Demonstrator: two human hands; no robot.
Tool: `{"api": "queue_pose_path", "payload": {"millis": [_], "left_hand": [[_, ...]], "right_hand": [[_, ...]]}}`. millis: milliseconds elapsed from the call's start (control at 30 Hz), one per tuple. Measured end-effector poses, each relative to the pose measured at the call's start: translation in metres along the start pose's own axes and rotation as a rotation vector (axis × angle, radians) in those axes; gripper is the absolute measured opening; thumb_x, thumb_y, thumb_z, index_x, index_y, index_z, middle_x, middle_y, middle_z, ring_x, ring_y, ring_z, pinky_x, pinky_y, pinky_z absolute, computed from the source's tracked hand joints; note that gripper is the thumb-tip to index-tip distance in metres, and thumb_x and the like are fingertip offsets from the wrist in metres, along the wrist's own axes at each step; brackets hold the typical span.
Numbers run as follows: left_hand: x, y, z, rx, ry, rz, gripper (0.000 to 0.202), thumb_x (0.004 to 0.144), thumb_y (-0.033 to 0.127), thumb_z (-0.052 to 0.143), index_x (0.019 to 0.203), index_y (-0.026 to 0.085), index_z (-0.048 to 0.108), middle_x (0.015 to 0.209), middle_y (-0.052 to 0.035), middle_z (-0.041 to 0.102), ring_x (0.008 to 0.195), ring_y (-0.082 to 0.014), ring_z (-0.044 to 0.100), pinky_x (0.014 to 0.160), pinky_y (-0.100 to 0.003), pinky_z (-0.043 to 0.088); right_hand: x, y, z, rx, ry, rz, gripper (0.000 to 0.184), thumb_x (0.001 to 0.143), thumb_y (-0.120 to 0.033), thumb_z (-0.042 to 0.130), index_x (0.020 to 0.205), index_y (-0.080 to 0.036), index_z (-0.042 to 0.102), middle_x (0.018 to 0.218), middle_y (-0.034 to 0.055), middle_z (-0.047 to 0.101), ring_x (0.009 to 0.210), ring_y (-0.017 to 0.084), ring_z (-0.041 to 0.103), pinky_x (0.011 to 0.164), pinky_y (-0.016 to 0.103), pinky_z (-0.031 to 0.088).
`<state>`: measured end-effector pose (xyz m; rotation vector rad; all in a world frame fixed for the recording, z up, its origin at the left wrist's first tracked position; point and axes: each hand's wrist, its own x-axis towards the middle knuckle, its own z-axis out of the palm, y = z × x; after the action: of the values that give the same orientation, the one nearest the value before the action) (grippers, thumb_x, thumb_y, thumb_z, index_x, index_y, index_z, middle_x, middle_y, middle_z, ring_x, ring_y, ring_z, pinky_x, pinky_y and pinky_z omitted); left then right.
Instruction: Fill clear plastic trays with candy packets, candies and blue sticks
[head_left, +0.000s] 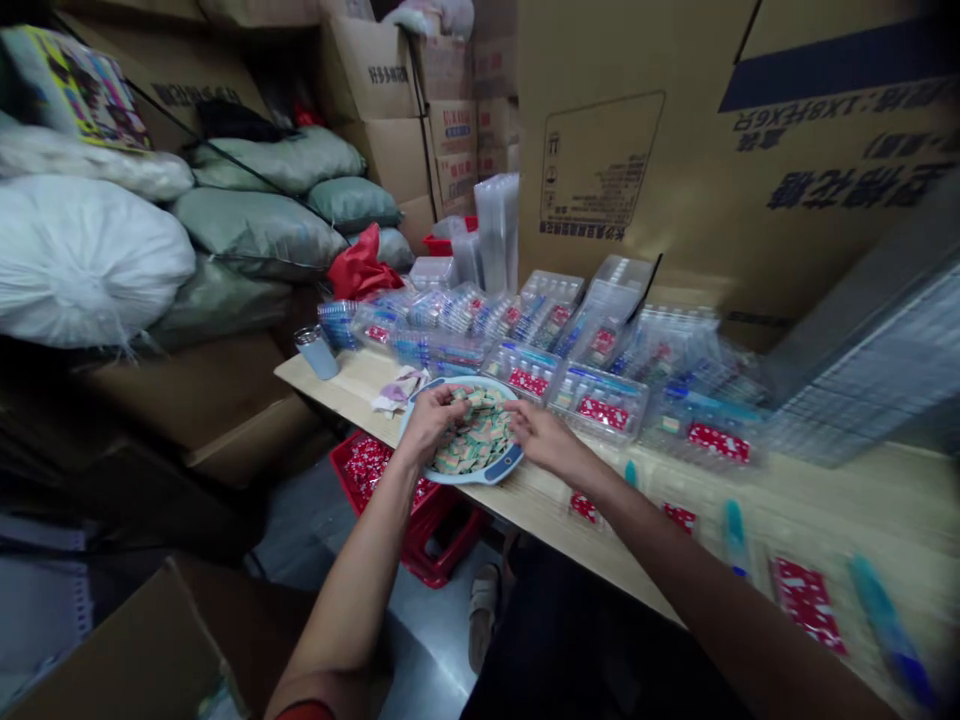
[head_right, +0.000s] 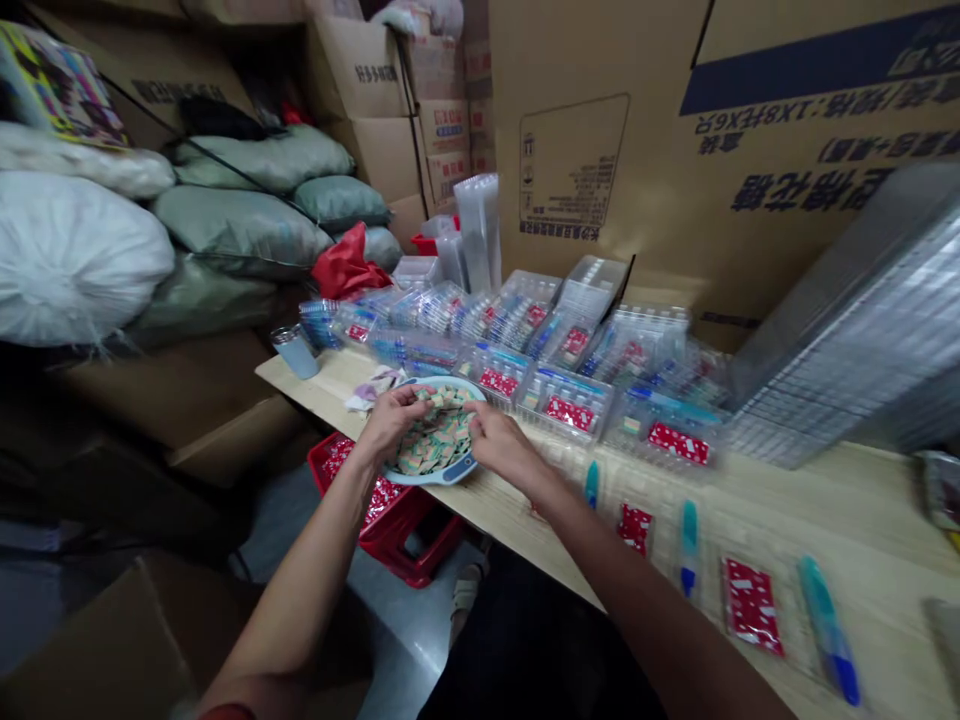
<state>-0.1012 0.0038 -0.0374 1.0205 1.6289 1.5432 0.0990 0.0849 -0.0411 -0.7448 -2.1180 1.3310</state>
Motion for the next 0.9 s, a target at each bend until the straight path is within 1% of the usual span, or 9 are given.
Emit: {"api": "queue_pose_path", "payload": {"millis": [100, 167, 267, 433, 633, 700, 800, 867, 900], "left_hand": [[-0.004, -0.003, 0.014, -0.154, -0.053, 0.000, 0.045, 0.060, 0.037, 0.087, 0.095, 0.014, 0.071, 0.071, 0.0012, 0.067, 0.057, -0.0097, 0.055, 0.059, -0.022, 0.044], [-0.006, -0.006, 0.018, -0.164, -0.063, 0.022, 0.049, 0.061, 0.037, 0.089, 0.101, 0.015, 0.071, 0.066, 0.0033, 0.064, 0.055, -0.0087, 0.053, 0.057, -0.020, 0.043], [-0.006, -0.011, 0.016, -0.159, -0.077, 0.029, 0.055, 0.066, 0.040, 0.087, 0.111, 0.014, 0.070, 0.068, 0.0024, 0.066, 0.057, -0.0101, 0.055, 0.058, -0.021, 0.043], [0.000, -0.022, 0.009, -0.004, 0.038, 0.090, 0.042, 0.081, 0.044, 0.073, 0.114, 0.017, 0.073, 0.088, -0.0027, 0.071, 0.069, -0.0142, 0.058, 0.063, -0.025, 0.044], [0.005, -0.030, 0.011, 0.071, 0.125, 0.075, 0.045, 0.089, 0.040, 0.063, 0.129, 0.020, 0.058, 0.086, -0.0014, 0.069, 0.066, -0.0152, 0.056, 0.065, -0.027, 0.045], [0.006, -0.029, 0.011, 0.095, 0.130, 0.093, 0.037, 0.092, 0.041, 0.058, 0.123, 0.021, 0.058, 0.090, -0.0028, 0.070, 0.068, -0.0157, 0.057, 0.066, -0.027, 0.046], [0.006, -0.028, 0.010, 0.244, 0.214, 0.191, 0.025, 0.093, 0.037, 0.055, 0.107, 0.020, 0.067, 0.101, -0.0073, 0.070, 0.091, -0.0209, 0.063, 0.082, -0.032, 0.050], [0.007, -0.027, 0.009, 0.284, 0.266, 0.227, 0.025, 0.090, 0.035, 0.058, 0.106, 0.019, 0.071, 0.104, -0.0079, 0.070, 0.100, -0.0230, 0.063, 0.089, -0.034, 0.049], [0.007, -0.027, 0.009, 0.252, 0.265, 0.218, 0.028, 0.088, 0.034, 0.062, 0.110, 0.019, 0.071, 0.099, -0.0070, 0.071, 0.097, -0.0227, 0.064, 0.087, -0.034, 0.050]], "right_hand": [[0.034, -0.001, 0.025, 0.126, 0.031, 0.186, 0.021, 0.082, -0.018, 0.064, 0.103, -0.020, 0.065, 0.068, -0.0013, 0.062, 0.060, 0.018, 0.059, 0.057, 0.027, 0.043], [0.047, 0.001, 0.036, 0.153, 0.049, 0.211, 0.003, 0.083, -0.020, 0.062, 0.086, -0.020, 0.062, 0.061, -0.0026, 0.058, 0.054, 0.015, 0.054, 0.052, 0.025, 0.039], [0.054, 0.007, 0.043, 0.172, 0.072, 0.198, 0.010, 0.082, -0.021, 0.058, 0.073, -0.022, 0.055, 0.058, -0.0037, 0.055, 0.050, 0.013, 0.050, 0.049, 0.023, 0.036], [0.054, 0.016, 0.045, 0.257, 0.104, 0.152, 0.013, 0.079, -0.034, 0.056, 0.075, -0.022, 0.055, 0.061, -0.0043, 0.053, 0.054, 0.013, 0.049, 0.050, 0.023, 0.040], [0.054, 0.027, 0.049, 0.304, 0.126, 0.070, 0.021, 0.074, -0.042, 0.056, 0.073, -0.021, 0.059, 0.061, -0.0034, 0.053, 0.056, 0.014, 0.049, 0.050, 0.023, 0.037], [0.056, 0.030, 0.051, 0.314, 0.149, 0.053, 0.022, 0.075, -0.043, 0.055, 0.076, -0.021, 0.060, 0.062, -0.0032, 0.054, 0.058, 0.014, 0.050, 0.052, 0.024, 0.039], [0.060, 0.029, 0.053, 0.332, 0.168, 0.042, 0.024, 0.076, -0.044, 0.054, 0.079, -0.022, 0.060, 0.064, -0.0031, 0.055, 0.059, 0.015, 0.051, 0.056, 0.026, 0.041], [0.061, 0.026, 0.053, 0.339, 0.164, 0.031, 0.025, 0.075, -0.045, 0.054, 0.078, -0.021, 0.060, 0.065, -0.0024, 0.056, 0.061, 0.015, 0.052, 0.058, 0.027, 0.041], [0.060, 0.024, 0.053, 0.342, 0.157, 0.020, 0.025, 0.075, -0.045, 0.055, 0.078, -0.021, 0.061, 0.066, -0.0020, 0.056, 0.062, 0.016, 0.053, 0.059, 0.027, 0.041]]}}
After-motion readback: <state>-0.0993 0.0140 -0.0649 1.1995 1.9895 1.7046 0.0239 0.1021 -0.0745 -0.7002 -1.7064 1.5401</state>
